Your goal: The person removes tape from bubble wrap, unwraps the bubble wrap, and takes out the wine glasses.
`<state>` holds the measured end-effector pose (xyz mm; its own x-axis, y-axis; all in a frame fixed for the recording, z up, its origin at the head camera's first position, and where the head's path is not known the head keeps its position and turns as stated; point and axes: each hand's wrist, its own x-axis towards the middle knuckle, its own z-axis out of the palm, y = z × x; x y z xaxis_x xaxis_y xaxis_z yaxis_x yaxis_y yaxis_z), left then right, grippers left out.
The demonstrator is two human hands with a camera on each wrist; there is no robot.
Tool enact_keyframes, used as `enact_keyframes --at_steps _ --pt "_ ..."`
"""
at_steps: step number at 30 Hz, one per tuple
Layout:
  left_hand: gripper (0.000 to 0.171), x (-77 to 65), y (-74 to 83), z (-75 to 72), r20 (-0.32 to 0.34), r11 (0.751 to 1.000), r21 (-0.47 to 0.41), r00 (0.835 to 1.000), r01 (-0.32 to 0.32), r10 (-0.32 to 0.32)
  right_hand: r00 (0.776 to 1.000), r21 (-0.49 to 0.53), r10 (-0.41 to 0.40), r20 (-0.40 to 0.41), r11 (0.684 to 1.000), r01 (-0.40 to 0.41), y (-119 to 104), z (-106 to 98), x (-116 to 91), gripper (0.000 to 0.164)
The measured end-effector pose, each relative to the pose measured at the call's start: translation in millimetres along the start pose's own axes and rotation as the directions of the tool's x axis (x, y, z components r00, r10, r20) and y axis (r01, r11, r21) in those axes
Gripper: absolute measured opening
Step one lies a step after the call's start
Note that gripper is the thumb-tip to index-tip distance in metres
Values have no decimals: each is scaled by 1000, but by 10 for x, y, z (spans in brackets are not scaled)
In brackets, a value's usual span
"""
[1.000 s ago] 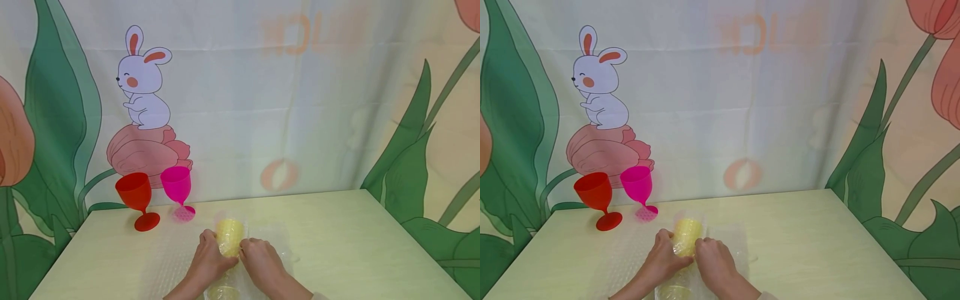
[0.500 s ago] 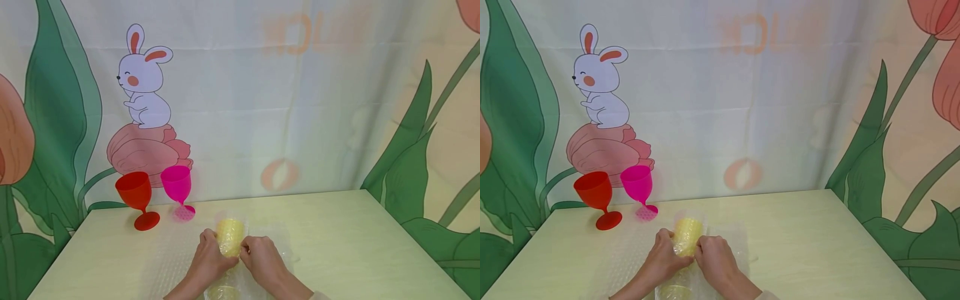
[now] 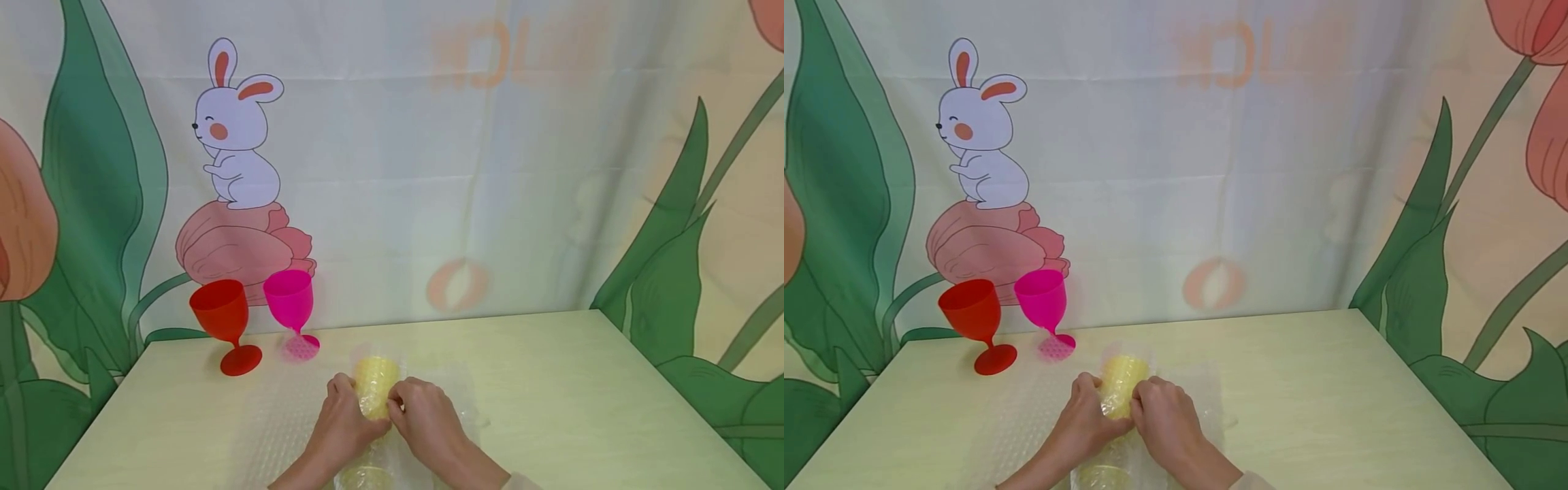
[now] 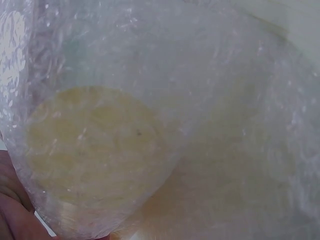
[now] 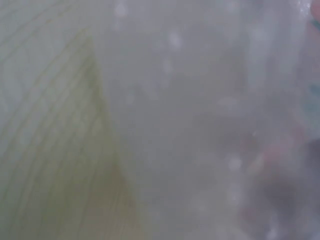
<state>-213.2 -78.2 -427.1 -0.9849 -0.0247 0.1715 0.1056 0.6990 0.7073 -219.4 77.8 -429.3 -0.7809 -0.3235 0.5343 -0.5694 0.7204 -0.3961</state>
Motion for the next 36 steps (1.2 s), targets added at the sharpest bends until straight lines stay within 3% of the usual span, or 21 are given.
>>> enact_keyframes --at_steps 11,18,22,28,36 --pt "69 -3 24 19 -15 1000 18 1000 -15 16 998 82 54 33 995 -57 23 10 31 18" --pt "65 -18 11 7 -18 998 29 999 -49 49 997 65 69 31 995 -71 -6 26 24 15" --pt "66 -14 24 11 -9 999 30 999 -43 43 998 53 58 26 997 -60 -24 19 49 20" --pt "69 -9 27 29 -8 998 47 999 -39 40 995 61 92 34 994 -94 -64 14 103 13" --pt "70 -6 15 24 4 999 39 1000 -26 26 990 168 136 30 976 -139 -81 -18 152 15"
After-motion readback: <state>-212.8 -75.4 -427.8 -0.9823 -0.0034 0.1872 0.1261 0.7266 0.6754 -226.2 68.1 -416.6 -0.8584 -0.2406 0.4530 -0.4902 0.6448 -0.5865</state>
